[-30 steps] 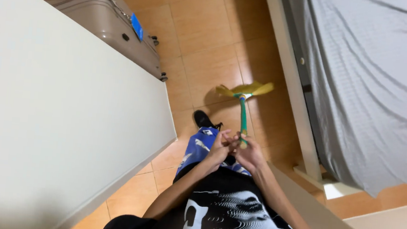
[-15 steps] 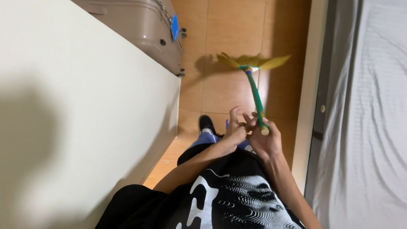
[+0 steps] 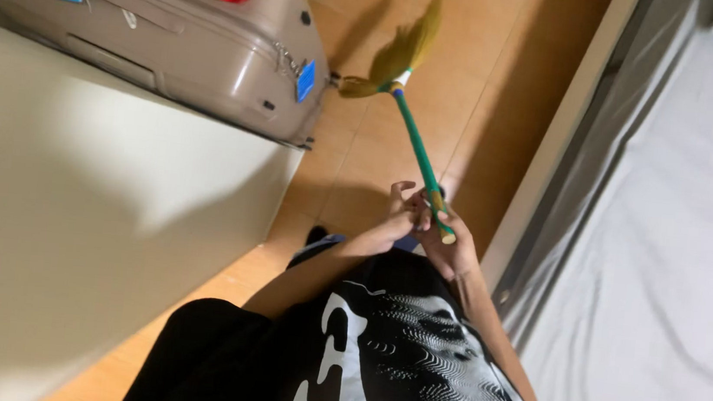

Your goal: The person sweeps the tiled floor of a bedroom using a broom with a green handle. They move around the room, sweeping near the bed, a suitcase, and a white cabinet, and briefly open a door while continuing to sweep.

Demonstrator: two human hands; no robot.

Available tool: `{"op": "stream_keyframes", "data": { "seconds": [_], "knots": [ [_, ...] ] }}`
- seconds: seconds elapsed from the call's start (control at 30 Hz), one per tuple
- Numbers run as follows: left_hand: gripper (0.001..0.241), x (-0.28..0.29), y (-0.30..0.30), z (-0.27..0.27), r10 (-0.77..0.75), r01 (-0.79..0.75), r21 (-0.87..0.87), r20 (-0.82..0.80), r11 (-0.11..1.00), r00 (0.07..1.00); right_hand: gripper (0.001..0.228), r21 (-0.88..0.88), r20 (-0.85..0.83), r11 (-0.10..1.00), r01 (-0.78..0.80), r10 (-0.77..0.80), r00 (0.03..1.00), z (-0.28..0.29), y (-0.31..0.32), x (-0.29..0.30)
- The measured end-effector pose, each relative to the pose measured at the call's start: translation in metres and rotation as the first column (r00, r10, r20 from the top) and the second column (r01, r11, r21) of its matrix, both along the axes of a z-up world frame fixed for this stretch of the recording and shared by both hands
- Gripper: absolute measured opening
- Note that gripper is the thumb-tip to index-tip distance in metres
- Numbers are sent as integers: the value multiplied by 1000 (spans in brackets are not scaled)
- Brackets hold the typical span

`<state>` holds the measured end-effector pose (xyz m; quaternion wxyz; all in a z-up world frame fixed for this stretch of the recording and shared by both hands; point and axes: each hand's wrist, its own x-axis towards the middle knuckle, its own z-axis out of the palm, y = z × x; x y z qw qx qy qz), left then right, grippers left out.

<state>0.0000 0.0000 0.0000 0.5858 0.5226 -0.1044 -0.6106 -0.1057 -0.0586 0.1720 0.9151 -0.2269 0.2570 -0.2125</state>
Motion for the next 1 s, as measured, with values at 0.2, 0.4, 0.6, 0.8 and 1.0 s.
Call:
{"op": "stream_keyframes", "data": {
  "seconds": [0.2, 0.4, 0.6, 0.8, 1.0],
  "knots": [
    [66, 1, -100, 76, -207, 173, -266, -106, 948, 973, 54, 194, 161, 977, -87, 55, 985, 19, -135, -53],
    [77, -23, -177, 35, -447, 493, -236, 223, 837, 866, 65, 339, -263, 868, -363, 458, 849, -27, -238, -68],
    [67, -27, -239, -8, -494, 548, -42, 380, 835, 782, 35, 146, -593, 897, -416, 416, 689, -71, -290, -47],
    [57, 12, -366, -15, -644, 759, -117, 458, 640, 613, 18, 106, -595, 924, -366, 354, 722, -90, -392, -45],
    [68, 93, -495, 26, -818, 845, -81, 220, 528, 532, 24, -136, -780, 762, -633, 312, 543, -42, -509, -5]
  ]
}}
